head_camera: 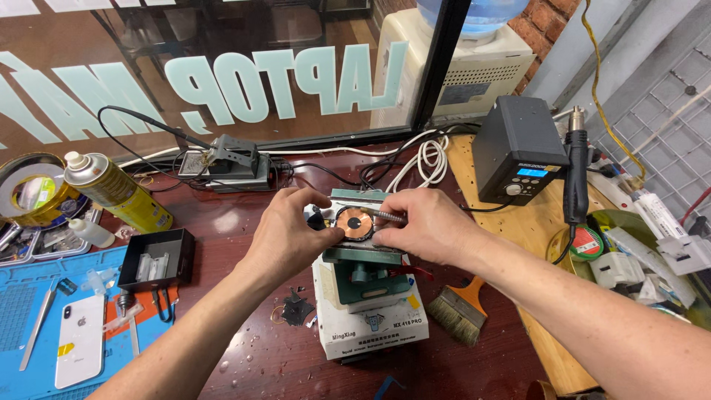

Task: The person uses a hot air gun and a soldering iron to remove a black adhesive patch from the back of a smartphone. They then use a brush to clean the area and continue working on the internal components with the soldering iron.

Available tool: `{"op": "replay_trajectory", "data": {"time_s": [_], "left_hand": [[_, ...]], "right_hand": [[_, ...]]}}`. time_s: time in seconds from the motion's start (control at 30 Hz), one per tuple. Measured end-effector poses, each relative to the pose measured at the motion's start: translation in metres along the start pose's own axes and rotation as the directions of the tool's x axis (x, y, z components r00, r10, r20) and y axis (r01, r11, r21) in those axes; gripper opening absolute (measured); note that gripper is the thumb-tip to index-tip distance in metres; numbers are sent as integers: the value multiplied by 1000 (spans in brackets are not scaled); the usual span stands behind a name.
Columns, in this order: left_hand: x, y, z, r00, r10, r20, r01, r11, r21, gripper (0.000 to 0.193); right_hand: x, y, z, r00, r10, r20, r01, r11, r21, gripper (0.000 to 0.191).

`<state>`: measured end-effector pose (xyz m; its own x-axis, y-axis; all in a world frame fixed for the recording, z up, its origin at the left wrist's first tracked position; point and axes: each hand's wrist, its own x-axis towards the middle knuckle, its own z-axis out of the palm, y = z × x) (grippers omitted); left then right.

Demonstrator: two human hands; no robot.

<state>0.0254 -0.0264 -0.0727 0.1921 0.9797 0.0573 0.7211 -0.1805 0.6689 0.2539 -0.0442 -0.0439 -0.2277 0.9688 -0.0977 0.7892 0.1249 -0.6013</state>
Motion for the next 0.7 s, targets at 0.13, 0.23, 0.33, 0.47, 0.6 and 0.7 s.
{"op": "replay_trajectory", "data": {"time_s": [0.13,0.23,0.33,0.47,0.6,0.7], "left_hand": [[-3,2,2,1000,13,2,-13,1000,-4,47],[-5,4,6,990,136,-44,-135,991,24,40],[-4,6,11,987,158,-35,-157,987,30,36],[-6,5,13,994,111,-14,-111,994,7,39],[-9,5,12,998,63,5,-63,998,-21,43],[-11,8,11,1000,-4,2,4,997,-71,56]], "right_hand": [[-5,-6,5,999,-42,-21,42,999,-27,28],[-3,-5,7,1000,-4,1,4,1000,-15,24],[-1,-1,9,999,30,38,-29,999,-15,21],[1,12,2,1000,-12,15,12,1000,-19,21],[6,23,-8,991,56,-123,-56,998,10,21],[12,19,-4,982,43,-185,-34,998,50,21]]}}
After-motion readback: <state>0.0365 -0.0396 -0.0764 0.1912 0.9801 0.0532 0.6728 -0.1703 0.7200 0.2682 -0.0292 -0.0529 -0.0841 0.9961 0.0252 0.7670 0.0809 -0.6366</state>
